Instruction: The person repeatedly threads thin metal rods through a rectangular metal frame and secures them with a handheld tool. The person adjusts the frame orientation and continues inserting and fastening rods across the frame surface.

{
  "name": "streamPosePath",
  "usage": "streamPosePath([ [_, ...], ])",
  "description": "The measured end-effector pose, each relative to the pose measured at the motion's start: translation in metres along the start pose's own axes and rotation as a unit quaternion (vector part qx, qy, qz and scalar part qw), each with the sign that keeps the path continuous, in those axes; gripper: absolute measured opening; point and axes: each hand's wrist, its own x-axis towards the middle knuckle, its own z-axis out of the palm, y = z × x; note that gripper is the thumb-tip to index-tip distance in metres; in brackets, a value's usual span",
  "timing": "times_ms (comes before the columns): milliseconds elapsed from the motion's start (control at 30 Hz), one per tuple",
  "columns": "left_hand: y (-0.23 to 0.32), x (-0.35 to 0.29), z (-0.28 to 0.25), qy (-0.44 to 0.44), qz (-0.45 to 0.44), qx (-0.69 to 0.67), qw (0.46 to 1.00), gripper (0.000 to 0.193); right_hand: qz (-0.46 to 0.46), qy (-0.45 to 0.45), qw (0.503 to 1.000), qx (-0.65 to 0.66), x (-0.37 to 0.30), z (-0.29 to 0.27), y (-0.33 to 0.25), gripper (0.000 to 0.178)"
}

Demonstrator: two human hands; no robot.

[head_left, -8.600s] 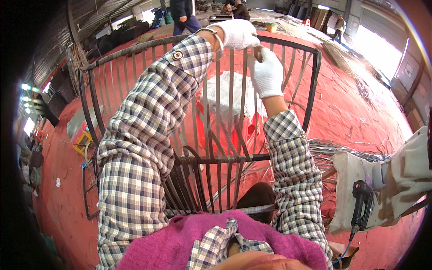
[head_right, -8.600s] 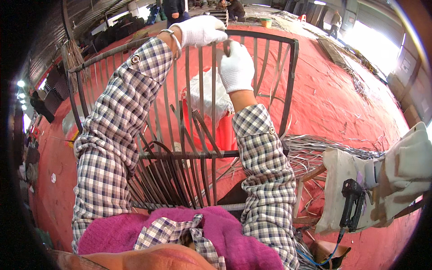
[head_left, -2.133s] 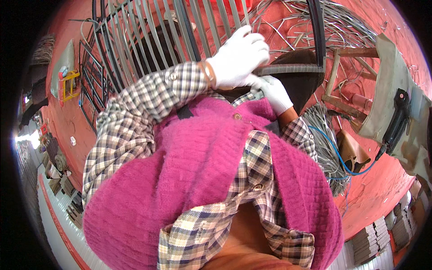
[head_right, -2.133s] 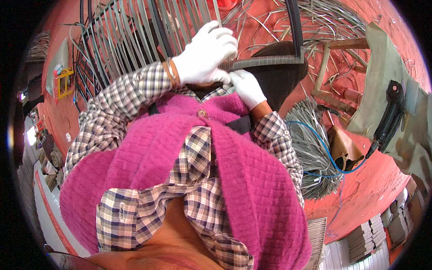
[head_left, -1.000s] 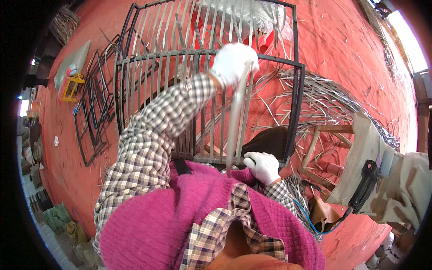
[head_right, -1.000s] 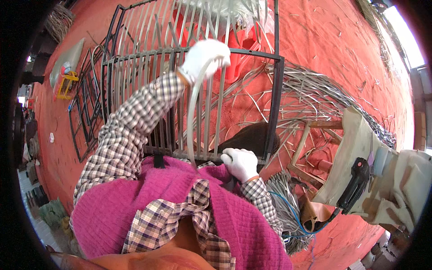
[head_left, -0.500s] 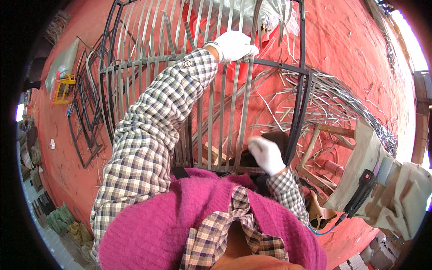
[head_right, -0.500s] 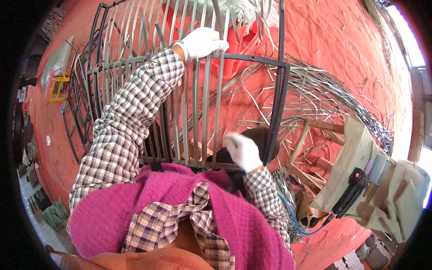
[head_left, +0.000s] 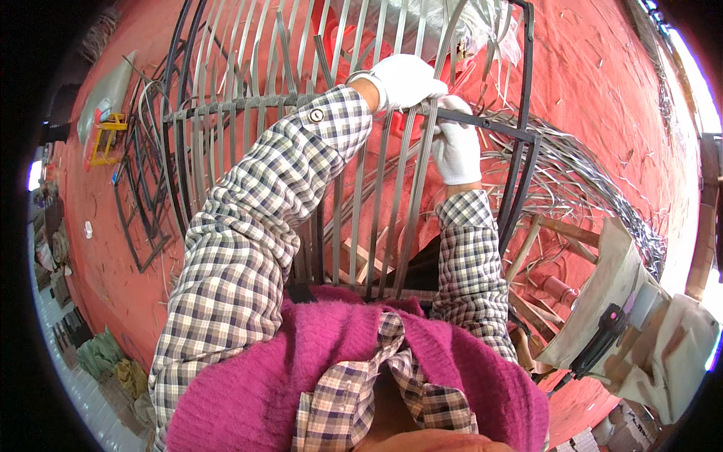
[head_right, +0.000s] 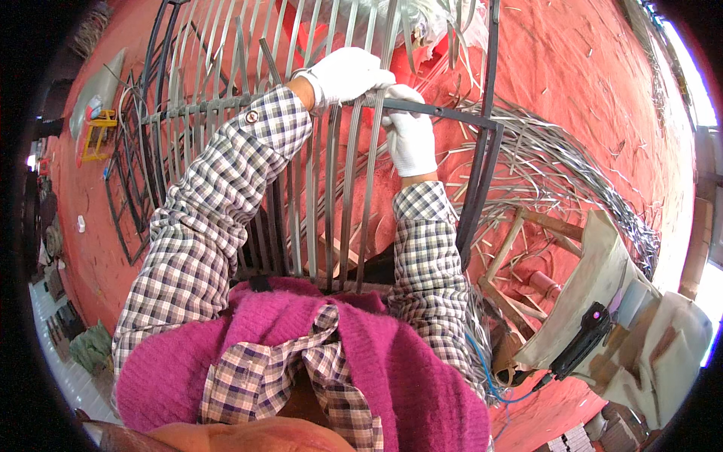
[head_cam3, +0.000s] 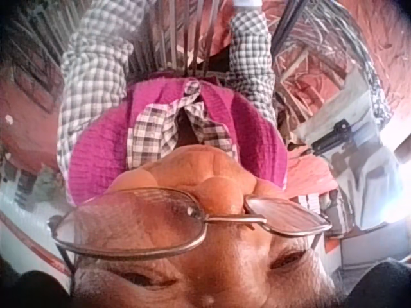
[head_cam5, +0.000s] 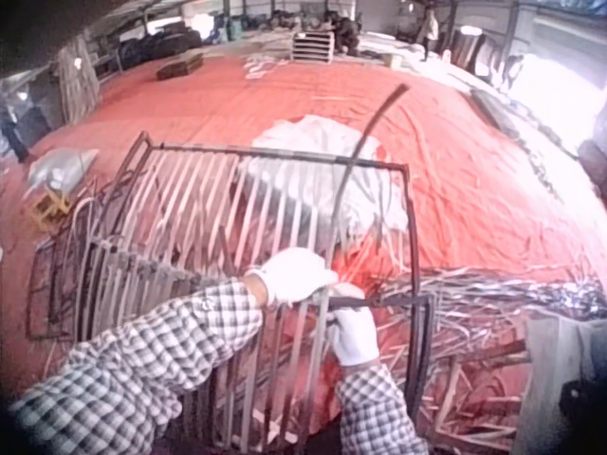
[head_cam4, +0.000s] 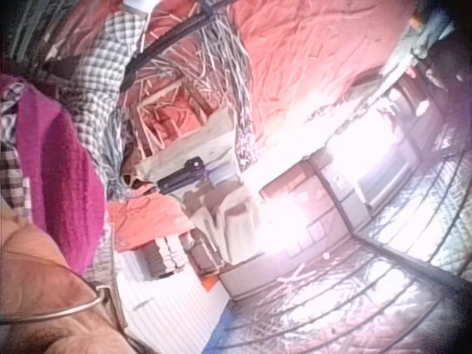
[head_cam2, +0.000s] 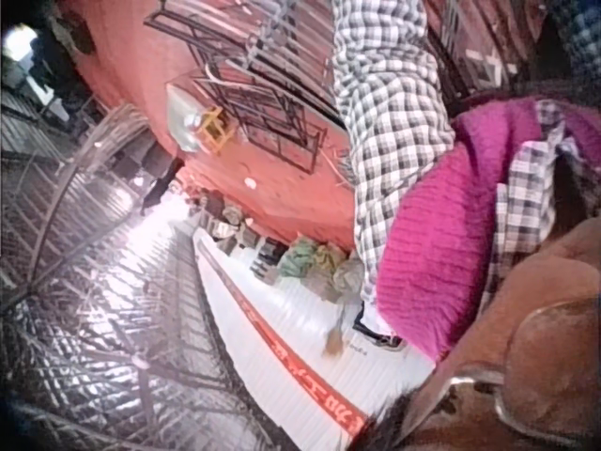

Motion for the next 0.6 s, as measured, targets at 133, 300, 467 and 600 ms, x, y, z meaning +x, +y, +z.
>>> streamPosePath([
  [133,0.0,0.003,0.0,-0.026,-0.065,-0.02,0.997,0.025,-0.041,-0.013,0.979,-0.199,0.004,-0.004,0.002,0.022],
  [300,0.031,-0.018,-0.009,0.214,-0.237,-0.151,0.936,0.028,0.003,0.095,0.905,-0.414,-0.002,0.009,0.003,0.024],
  [467,0.052,-0.041,-0.013,0.167,-0.206,-0.216,0.94,0.036,-0.187,0.062,0.751,-0.63,-0.027,0.012,-0.007,0.018],
  [600,0.046,-0.037,-0.012,0.064,-0.186,-0.188,0.962,0.033,-0.133,0.072,0.779,-0.608,-0.05,0.022,-0.03,0.019],
])
